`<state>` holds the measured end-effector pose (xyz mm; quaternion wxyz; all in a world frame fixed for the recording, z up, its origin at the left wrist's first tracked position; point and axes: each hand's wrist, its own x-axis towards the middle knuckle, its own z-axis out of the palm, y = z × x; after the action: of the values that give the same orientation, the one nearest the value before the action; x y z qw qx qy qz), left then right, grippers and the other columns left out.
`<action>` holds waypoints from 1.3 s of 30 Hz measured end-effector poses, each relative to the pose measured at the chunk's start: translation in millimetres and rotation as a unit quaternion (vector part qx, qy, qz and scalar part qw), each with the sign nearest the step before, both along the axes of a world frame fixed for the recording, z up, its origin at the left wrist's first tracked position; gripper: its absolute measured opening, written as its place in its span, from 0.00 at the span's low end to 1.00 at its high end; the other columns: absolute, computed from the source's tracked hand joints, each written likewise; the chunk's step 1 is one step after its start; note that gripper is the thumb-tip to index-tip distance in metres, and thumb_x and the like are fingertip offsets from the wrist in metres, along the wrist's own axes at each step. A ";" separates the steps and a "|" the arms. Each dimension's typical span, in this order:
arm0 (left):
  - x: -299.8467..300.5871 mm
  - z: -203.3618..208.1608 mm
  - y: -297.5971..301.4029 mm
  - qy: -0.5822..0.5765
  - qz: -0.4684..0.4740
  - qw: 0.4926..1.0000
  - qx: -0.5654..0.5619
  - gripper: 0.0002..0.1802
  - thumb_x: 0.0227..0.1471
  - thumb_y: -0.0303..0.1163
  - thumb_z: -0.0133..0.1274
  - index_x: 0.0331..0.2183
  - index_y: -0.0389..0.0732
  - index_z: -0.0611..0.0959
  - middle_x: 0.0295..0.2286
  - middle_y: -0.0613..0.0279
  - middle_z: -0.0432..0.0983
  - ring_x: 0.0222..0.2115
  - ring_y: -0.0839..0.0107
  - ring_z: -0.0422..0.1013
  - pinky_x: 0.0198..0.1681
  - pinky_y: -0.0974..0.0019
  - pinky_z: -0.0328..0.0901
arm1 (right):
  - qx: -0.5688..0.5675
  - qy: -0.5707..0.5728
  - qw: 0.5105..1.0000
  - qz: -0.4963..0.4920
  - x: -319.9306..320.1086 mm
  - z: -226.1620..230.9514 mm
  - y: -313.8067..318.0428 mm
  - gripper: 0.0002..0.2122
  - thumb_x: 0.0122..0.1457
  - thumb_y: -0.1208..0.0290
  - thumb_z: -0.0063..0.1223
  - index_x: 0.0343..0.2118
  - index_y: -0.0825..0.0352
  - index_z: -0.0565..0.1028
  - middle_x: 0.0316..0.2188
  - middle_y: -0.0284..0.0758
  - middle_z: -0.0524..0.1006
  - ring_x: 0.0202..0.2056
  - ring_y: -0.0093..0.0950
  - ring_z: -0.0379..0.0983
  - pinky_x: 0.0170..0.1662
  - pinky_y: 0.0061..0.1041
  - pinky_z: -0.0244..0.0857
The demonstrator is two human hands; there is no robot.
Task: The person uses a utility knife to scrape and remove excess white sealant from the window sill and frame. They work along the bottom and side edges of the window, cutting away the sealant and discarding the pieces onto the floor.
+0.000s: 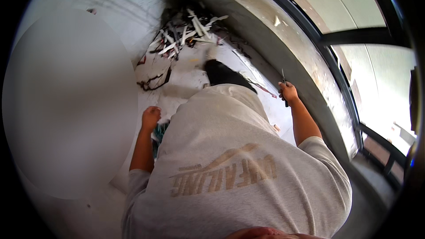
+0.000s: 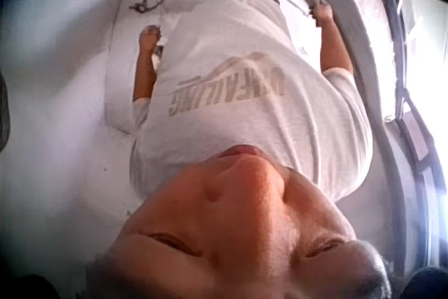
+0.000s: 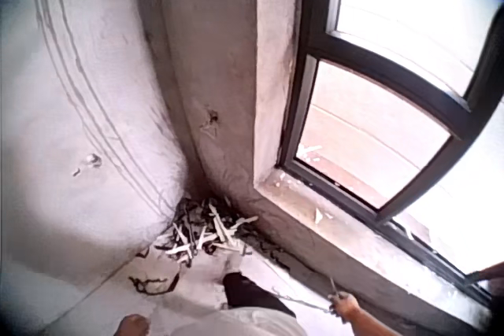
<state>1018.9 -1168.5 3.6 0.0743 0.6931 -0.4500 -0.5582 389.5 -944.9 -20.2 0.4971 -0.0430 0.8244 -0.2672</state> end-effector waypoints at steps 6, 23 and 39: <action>-52.7 -16.8 -95.1 0.048 0.099 0.993 -0.041 0.09 0.58 0.35 0.53 0.32 0.40 0.79 0.22 0.67 0.73 0.20 0.76 0.68 0.23 0.69 0.63 | 0.133 0.057 0.972 -0.187 14.6 -14.2 165.7 0.15 0.59 0.58 0.54 0.38 0.67 0.74 0.23 0.35 0.74 0.18 0.27 0.70 0.19 0.28 0.62; 45.8 -79.2 65.4 -0.102 -0.228 0.966 0.062 0.13 0.57 0.37 0.51 0.25 0.40 0.76 0.16 0.61 0.68 0.14 0.69 0.66 0.16 0.66 0.62 | -0.002 0.059 0.979 -0.194 0.7 36.1 228.8 0.17 0.59 0.54 0.56 0.39 0.66 0.76 0.25 0.34 0.77 0.22 0.24 0.72 0.23 0.27 0.66; -315.6 0.7 212.1 0.141 -0.247 0.957 0.054 0.12 0.56 0.33 0.56 0.37 0.34 0.81 0.27 0.63 0.77 0.28 0.74 0.73 0.34 0.69 0.69 | 0.147 0.055 0.923 -0.351 -132.1 21.0 489.1 0.15 0.60 0.57 0.53 0.40 0.64 0.71 0.23 0.35 0.73 0.17 0.25 0.68 0.16 0.25 0.59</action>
<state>703.3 -956.4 4.2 -0.0406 0.4778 -0.5615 -0.6744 257.4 -455.9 0.8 0.3262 0.3084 0.8426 -0.2974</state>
